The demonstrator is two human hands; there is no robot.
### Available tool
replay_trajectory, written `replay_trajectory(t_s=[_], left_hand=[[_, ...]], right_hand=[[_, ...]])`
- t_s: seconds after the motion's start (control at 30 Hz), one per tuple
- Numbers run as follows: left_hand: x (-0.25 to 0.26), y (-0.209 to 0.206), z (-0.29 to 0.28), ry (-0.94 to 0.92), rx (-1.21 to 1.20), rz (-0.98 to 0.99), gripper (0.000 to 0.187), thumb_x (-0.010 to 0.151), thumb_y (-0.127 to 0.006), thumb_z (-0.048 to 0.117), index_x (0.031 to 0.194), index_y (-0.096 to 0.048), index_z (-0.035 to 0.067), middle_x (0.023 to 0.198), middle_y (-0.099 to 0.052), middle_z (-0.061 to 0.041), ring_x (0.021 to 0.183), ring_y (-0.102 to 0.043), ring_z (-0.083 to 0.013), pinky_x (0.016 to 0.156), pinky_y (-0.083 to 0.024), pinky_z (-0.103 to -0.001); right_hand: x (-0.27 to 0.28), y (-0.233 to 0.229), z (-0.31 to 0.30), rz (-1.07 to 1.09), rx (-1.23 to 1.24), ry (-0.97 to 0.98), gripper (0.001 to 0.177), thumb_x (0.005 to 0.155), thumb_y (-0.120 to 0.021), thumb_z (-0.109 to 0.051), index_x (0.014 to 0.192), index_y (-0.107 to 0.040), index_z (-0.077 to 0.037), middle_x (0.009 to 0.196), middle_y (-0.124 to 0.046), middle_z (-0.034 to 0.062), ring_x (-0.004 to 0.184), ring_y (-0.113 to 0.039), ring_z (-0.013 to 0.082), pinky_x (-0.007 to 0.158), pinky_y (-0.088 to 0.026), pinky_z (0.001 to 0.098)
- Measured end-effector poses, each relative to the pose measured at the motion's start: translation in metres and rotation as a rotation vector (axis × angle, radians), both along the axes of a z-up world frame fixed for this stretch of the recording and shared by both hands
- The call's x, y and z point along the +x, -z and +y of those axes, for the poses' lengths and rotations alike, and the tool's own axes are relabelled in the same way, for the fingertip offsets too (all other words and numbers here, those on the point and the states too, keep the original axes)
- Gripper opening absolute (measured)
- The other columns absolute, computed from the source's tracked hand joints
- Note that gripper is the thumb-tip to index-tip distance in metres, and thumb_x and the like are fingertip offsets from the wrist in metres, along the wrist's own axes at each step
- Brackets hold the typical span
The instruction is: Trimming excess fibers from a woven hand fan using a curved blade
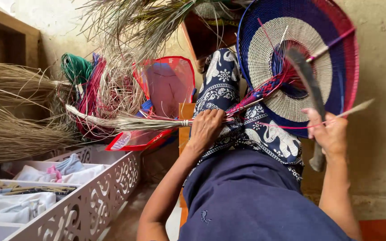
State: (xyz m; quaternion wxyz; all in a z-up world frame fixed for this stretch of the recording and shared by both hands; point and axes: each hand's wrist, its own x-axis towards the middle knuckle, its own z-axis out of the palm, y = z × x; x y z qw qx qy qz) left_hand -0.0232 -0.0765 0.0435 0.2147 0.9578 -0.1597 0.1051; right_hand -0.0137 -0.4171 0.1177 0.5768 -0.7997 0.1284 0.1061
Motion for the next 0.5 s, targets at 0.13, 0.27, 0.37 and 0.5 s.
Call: replay_trajectory(t_s=[0.13,0.27,0.37,0.5], left_hand=[[-0.001,0.003,0.0,0.021,-0.063,0.124,0.048,0.083,-0.069,0.057,0.09,-0.06,0.009,0.077,-0.066,-0.009,0.067,-0.061,-0.0267,0.069,-0.049,-0.041],[-0.002,0.001,0.002,-0.024,-0.116,0.198,0.038,0.094,-0.063,0.047,0.087,-0.062,0.01,0.08,-0.069,-0.01,0.073,-0.065,-0.0322,0.073,-0.046,-0.044],[0.003,0.029,0.005,0.043,-0.179,0.234,0.031,0.088,-0.072,0.036,0.084,-0.061,0.007,0.08,-0.068,-0.012,0.072,-0.065,-0.0323,0.066,-0.052,-0.044],[0.005,0.023,0.01,0.071,-0.217,0.277,0.019,0.089,-0.067,0.023,0.09,-0.055,0.007,0.078,-0.071,-0.013,0.068,-0.065,-0.0362,0.059,-0.049,-0.048]], right_hand=[[0.002,0.04,-0.06,-0.163,-0.176,0.255,0.019,0.117,-0.064,-0.021,0.11,-0.069,-0.003,0.063,-0.048,-0.0022,0.05,-0.041,0.0061,0.044,-0.032,0.021],[0.008,0.113,-0.175,-0.354,-0.494,0.564,0.013,0.112,-0.076,-0.015,0.107,-0.072,-0.004,0.085,-0.065,0.0058,0.051,-0.048,0.0109,0.037,-0.039,0.0258],[0.006,0.16,-0.238,-0.307,-0.443,0.709,0.039,0.108,-0.089,-0.021,0.112,-0.056,-0.002,0.089,-0.063,0.0073,0.046,-0.048,0.012,0.035,-0.042,0.0274],[0.003,0.161,-0.209,0.031,-0.174,0.805,0.035,0.104,-0.086,-0.036,0.101,-0.061,-0.012,0.067,-0.058,-0.0037,0.045,-0.049,0.0049,0.037,-0.04,0.0243]])
